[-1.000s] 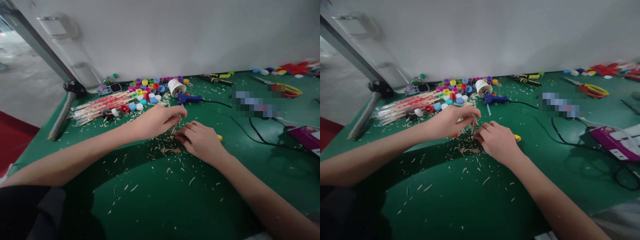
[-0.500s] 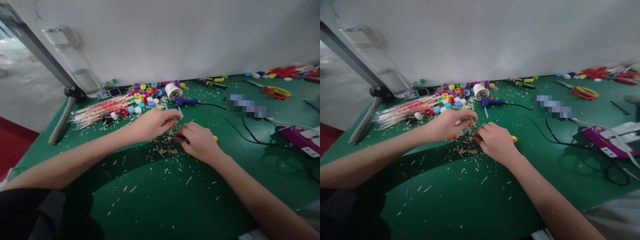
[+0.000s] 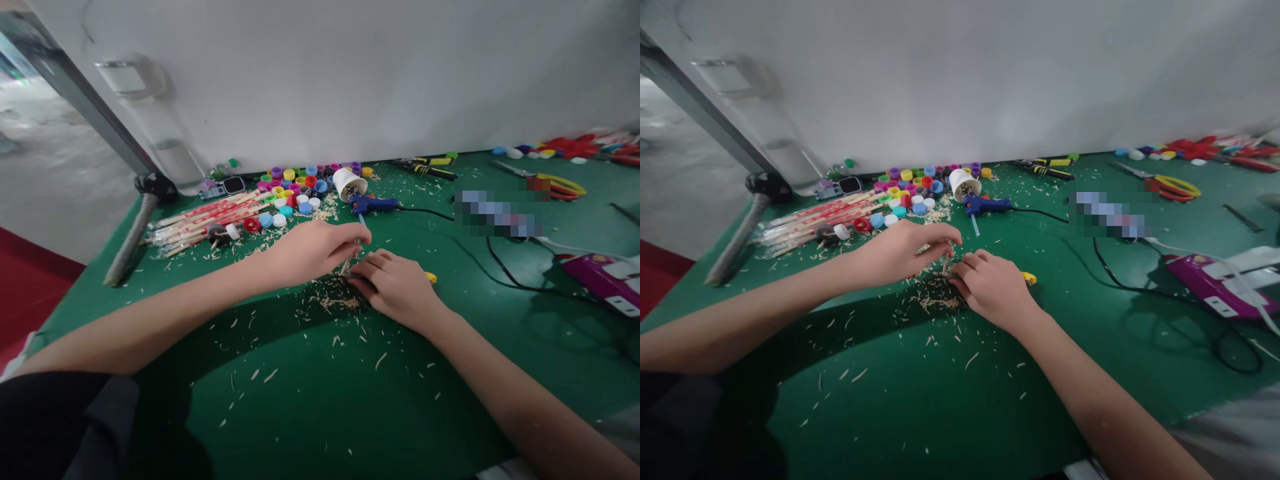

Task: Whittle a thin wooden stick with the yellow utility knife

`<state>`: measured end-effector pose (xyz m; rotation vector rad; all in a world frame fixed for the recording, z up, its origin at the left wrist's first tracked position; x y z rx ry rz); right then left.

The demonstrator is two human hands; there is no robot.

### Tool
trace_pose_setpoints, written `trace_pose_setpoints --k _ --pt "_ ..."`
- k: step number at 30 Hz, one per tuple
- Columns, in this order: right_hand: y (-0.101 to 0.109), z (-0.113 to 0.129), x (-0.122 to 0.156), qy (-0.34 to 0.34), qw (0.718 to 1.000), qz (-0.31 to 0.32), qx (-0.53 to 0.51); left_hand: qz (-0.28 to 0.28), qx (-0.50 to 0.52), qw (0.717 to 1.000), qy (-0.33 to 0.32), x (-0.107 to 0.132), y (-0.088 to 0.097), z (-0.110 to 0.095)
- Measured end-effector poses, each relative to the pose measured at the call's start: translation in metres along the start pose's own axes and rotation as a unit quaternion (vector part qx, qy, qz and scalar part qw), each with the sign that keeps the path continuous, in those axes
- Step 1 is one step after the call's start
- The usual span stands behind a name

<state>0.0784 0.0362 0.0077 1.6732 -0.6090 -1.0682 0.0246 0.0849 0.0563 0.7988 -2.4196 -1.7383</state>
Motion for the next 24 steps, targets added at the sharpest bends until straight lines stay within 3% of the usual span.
trace_pose_setpoints --k 11,17,24 --pt "0.005 0.004 0.003 0.021 0.999 -0.029 0.006 -0.008 -0.001 1.0 0.002 -0.001 0.0 0.004" --pt "0.02 -0.009 0.005 -0.021 0.995 -0.085 -0.039 -0.002 -0.018 1.0 -0.024 0.001 -0.001 -0.005" --pt "0.004 -0.007 0.002 -0.006 1.0 -0.019 -0.019 0.01 -0.016 0.999 -0.026 0.002 -0.003 -0.01"
Point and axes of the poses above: each hand's wrist, its own x-axis away from the middle knuckle, its own y-axis out of the back of the hand, z = x × y, the point moved 10 cm from there along -x, towards the middle knuckle, and after that the axes turned 4 degrees about y, right-handed, at the moved point
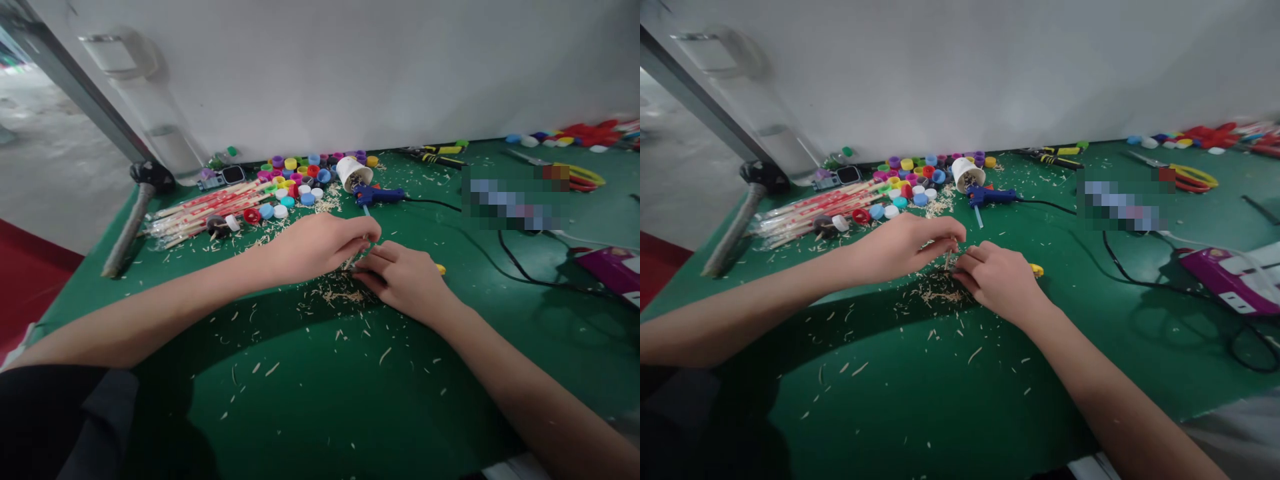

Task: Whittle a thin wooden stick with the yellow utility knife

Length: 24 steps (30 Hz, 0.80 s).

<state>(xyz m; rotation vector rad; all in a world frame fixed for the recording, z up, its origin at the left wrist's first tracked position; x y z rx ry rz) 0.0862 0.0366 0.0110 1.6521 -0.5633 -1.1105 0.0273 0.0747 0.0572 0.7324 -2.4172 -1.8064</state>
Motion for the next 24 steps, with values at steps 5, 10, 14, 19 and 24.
trace_pose_setpoints --k 5,10,14,19,24 --pt "-0.006 -0.005 -0.001 -0.022 0.999 0.032 -0.029 -0.002 0.006 1.0 0.005 0.0 -0.001 0.004" --pt "0.001 -0.012 -0.002 -0.005 0.993 0.022 -0.113 -0.008 0.015 0.999 0.027 -0.002 -0.002 0.014" --pt "-0.001 -0.014 -0.002 -0.007 0.993 0.039 -0.11 -0.003 0.023 0.999 0.029 -0.002 -0.003 0.015" --pt "-0.011 -0.011 -0.004 -0.04 0.997 0.065 -0.007 -0.007 0.011 1.0 0.028 -0.002 -0.002 0.014" --pt "-0.01 -0.007 -0.004 -0.018 0.999 0.031 0.025 -0.01 0.011 1.0 0.021 -0.002 -0.002 0.011"
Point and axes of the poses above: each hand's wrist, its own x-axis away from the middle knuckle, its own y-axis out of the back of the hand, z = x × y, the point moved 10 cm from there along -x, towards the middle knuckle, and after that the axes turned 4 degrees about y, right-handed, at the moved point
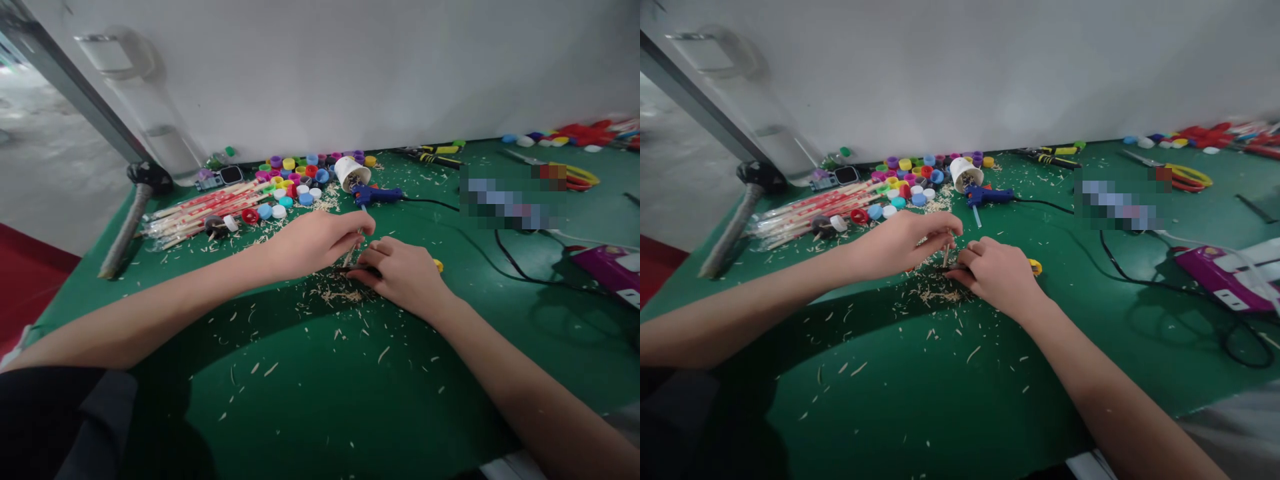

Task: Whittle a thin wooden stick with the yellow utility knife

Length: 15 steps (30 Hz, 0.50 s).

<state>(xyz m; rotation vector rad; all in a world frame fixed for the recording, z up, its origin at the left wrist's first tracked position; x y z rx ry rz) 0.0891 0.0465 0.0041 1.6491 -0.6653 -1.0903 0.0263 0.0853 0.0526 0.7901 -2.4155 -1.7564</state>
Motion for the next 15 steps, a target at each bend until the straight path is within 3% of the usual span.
trace_pose_setpoints --k 5,11,15 --pt "0.009 -0.003 0.002 0.006 0.999 -0.034 -0.03 0.004 0.007 1.0 0.002 0.0 -0.001 0.001" --pt "0.001 0.006 -0.001 0.055 0.998 0.017 -0.034 0.002 0.001 1.0 -0.003 0.0 -0.001 0.0" --pt "0.012 0.004 0.001 0.047 0.998 -0.039 -0.034 0.007 0.005 1.0 0.0 0.0 -0.001 0.0"
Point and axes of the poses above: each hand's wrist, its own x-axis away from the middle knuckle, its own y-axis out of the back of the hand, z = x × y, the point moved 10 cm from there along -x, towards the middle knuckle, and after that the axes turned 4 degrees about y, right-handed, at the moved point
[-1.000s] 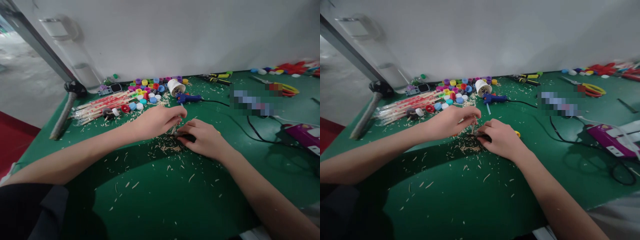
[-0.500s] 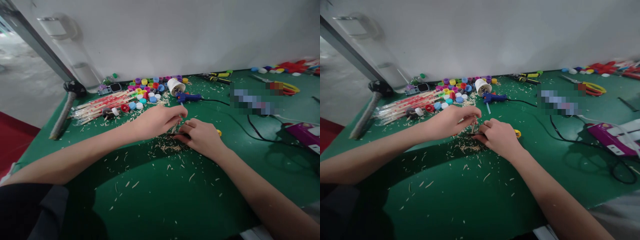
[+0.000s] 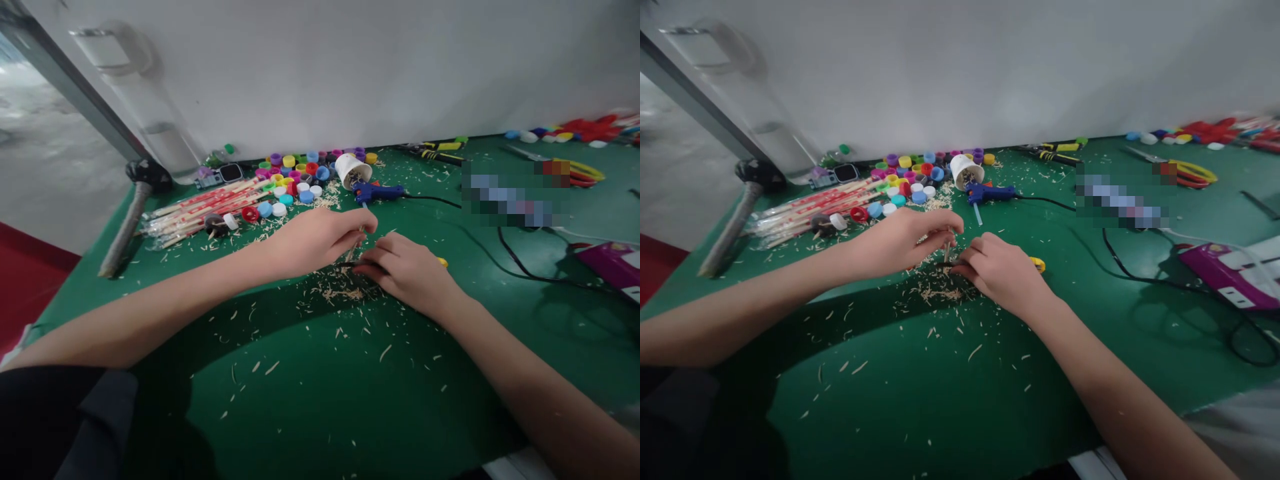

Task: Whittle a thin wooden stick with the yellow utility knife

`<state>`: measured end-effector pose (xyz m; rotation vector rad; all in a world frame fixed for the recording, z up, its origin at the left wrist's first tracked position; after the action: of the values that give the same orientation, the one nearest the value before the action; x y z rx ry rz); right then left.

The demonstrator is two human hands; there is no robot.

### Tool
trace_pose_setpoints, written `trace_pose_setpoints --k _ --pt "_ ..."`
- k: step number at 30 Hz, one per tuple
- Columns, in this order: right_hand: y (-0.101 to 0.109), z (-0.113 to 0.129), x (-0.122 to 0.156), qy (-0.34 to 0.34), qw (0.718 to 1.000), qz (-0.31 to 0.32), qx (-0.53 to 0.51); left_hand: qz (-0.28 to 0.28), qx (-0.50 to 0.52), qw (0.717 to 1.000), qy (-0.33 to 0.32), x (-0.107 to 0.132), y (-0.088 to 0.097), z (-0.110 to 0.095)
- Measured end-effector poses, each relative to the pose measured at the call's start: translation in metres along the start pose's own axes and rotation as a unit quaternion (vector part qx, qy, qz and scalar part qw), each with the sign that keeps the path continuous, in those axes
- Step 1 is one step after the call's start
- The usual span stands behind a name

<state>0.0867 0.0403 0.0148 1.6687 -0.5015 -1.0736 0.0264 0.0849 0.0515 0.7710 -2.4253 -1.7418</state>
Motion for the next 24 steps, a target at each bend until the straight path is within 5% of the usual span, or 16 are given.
trace_pose_setpoints --k 4,14,24 --pt "0.01 0.003 0.002 0.006 0.999 -0.044 0.029 -0.001 0.002 1.0 -0.001 0.0 0.001 0.0" --pt "-0.01 0.003 0.0 0.014 0.998 0.055 0.03 0.004 -0.012 1.0 -0.023 0.002 0.001 -0.009" --pt "-0.003 -0.001 0.005 -0.002 0.999 0.009 -0.035 -0.004 -0.012 1.0 -0.015 0.001 0.001 -0.005"
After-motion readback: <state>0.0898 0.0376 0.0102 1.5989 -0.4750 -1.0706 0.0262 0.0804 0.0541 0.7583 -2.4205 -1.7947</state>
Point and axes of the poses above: each hand's wrist, its own x-axis away from the middle knuckle, its own y-axis out of the back of the hand, z = x × y, the point moved 10 cm from there along -x, towards the middle knuckle, and after that the axes turned 4 degrees about y, right-handed, at the moved point
